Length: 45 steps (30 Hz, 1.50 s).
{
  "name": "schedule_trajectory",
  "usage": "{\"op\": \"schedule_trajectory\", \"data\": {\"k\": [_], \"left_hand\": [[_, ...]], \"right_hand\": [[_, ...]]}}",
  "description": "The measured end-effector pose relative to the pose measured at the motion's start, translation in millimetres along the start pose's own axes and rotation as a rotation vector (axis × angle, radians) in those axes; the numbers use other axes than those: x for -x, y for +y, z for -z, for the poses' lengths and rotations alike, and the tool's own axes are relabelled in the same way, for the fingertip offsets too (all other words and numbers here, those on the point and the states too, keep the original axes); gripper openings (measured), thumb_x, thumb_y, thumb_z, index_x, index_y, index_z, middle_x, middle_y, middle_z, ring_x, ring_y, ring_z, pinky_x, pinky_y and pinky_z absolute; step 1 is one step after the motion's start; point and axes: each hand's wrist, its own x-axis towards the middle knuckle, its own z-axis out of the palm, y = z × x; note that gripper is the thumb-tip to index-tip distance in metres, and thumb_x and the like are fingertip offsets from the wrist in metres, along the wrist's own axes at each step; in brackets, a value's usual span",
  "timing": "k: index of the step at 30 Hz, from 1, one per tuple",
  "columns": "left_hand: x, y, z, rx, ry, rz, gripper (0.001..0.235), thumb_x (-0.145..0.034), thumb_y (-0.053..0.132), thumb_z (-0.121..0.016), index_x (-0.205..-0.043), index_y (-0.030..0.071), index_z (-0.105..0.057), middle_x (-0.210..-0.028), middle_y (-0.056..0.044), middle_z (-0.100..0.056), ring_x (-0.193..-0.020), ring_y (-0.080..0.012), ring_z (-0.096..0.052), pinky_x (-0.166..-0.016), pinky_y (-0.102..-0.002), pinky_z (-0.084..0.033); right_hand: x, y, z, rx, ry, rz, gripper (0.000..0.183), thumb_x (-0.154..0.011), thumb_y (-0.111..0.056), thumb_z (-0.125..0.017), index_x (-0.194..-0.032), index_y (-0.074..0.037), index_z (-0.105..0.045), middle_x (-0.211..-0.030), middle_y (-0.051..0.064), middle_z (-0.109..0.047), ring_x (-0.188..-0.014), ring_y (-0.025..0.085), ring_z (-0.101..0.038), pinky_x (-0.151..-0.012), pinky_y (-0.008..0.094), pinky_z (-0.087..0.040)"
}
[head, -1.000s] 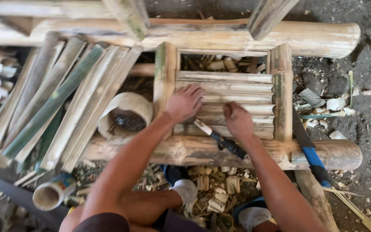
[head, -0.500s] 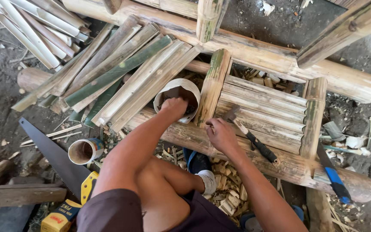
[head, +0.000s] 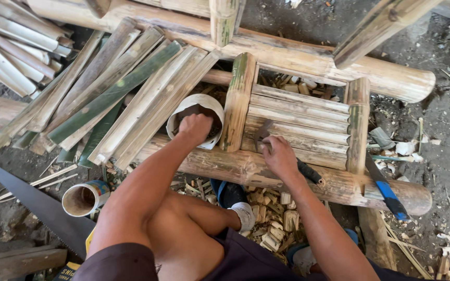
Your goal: The person assembles a bamboo structure by placing split bamboo slats into a frame, sawing them to size, and hammering nails to secure them. The person repeatedly picks up slats, positions them, cuts them with a hand saw, and fastens them with a hammer and nails.
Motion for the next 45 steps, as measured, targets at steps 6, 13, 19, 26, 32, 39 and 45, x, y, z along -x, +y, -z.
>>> {"op": "schedule_trajectory", "data": {"k": [6,13,19,26,32,39,45], "left_hand": [[11.9,-4.2,25.6,-0.059,-0.019,0.026,0.024,-0.093,0.012,-0.059,-0.110,0.010,-0.075,-0.114,-0.020,-0.073,-0.105,-0.0396,-0.072,-0.084,-0.050,-0.060],[25.2,3.4,46.3,-0.138,-0.052,0.131,0.022,-0.094,0.012,-0.061,-0.107,0.007,-0.078,-0.119,-0.019,-0.072,-0.109,-0.0394,-0.072,-0.085,-0.049,-0.060],[37.9,24.4,88.7,-0.030,-0.033,-0.073,0.017,-0.093,0.012,-0.066,-0.091,0.007,-0.082,-0.103,-0.018,-0.078,-0.091,-0.0324,-0.073,-0.085,-0.044,-0.058],[-26.3,122.1,86.3,0.436,0.088,-0.431,0.015,-0.092,0.020,-0.073,-0.104,0.011,-0.076,-0.086,-0.012,-0.079,-0.072,-0.0220,-0.074,-0.079,-0.037,-0.058],[-119.0,247.0,31.5,0.653,0.353,-0.545,0.010,-0.086,0.014,-0.076,-0.094,0.009,-0.075,-0.096,-0.012,-0.073,-0.081,-0.0298,-0.071,-0.077,-0.038,-0.060],[-231.1,356.5,-11.0,0.988,0.534,-0.460,0.011,-0.097,0.007,-0.067,-0.107,0.009,-0.067,-0.099,-0.013,-0.071,-0.085,-0.0342,-0.072,-0.073,-0.041,-0.057],[-291.2,387.0,-37.3,0.771,0.484,-0.359,0.012,-0.093,0.021,-0.072,-0.105,0.018,-0.071,-0.101,-0.004,-0.077,-0.080,-0.0228,-0.074,-0.090,-0.043,-0.055]], "right_hand": [[17.5,49.8,10.3,0.238,-0.003,-0.142,0.046,-0.087,-0.025,-0.068,-0.130,-0.012,-0.058,-0.118,0.019,-0.063,-0.112,0.044,-0.059,-0.089,0.063,-0.041],[39.2,61.9,18.5,0.251,-0.154,-0.270,0.035,-0.098,-0.029,-0.061,-0.128,-0.013,-0.058,-0.112,0.014,-0.069,-0.110,0.036,-0.065,-0.096,0.057,-0.047],[33.5,63.0,20.6,0.226,-0.210,-0.328,0.034,-0.101,-0.029,-0.058,-0.129,-0.011,-0.057,-0.103,0.010,-0.071,-0.094,0.027,-0.068,-0.086,0.047,-0.053],[31.9,89.2,26.3,-0.262,-0.093,-0.522,0.035,-0.102,-0.029,-0.059,-0.126,-0.004,-0.057,-0.084,0.010,-0.068,-0.061,0.019,-0.060,-0.056,0.037,-0.048],[36.8,146.7,55.9,-0.833,0.208,-0.596,0.029,-0.105,-0.020,-0.054,-0.126,0.000,-0.056,-0.082,0.008,-0.065,-0.059,0.012,-0.053,-0.052,0.032,-0.044],[35.3,218.4,128.4,-0.348,0.344,-0.525,0.039,-0.104,-0.014,-0.049,-0.141,-0.006,-0.048,-0.083,0.016,-0.067,-0.066,0.029,-0.066,-0.060,0.045,-0.051],[22.4,227.7,153.0,-0.104,0.271,-0.561,0.046,-0.101,-0.015,-0.051,-0.145,-0.008,-0.043,-0.093,0.026,-0.072,-0.080,0.049,-0.069,-0.071,0.059,-0.052]]}}
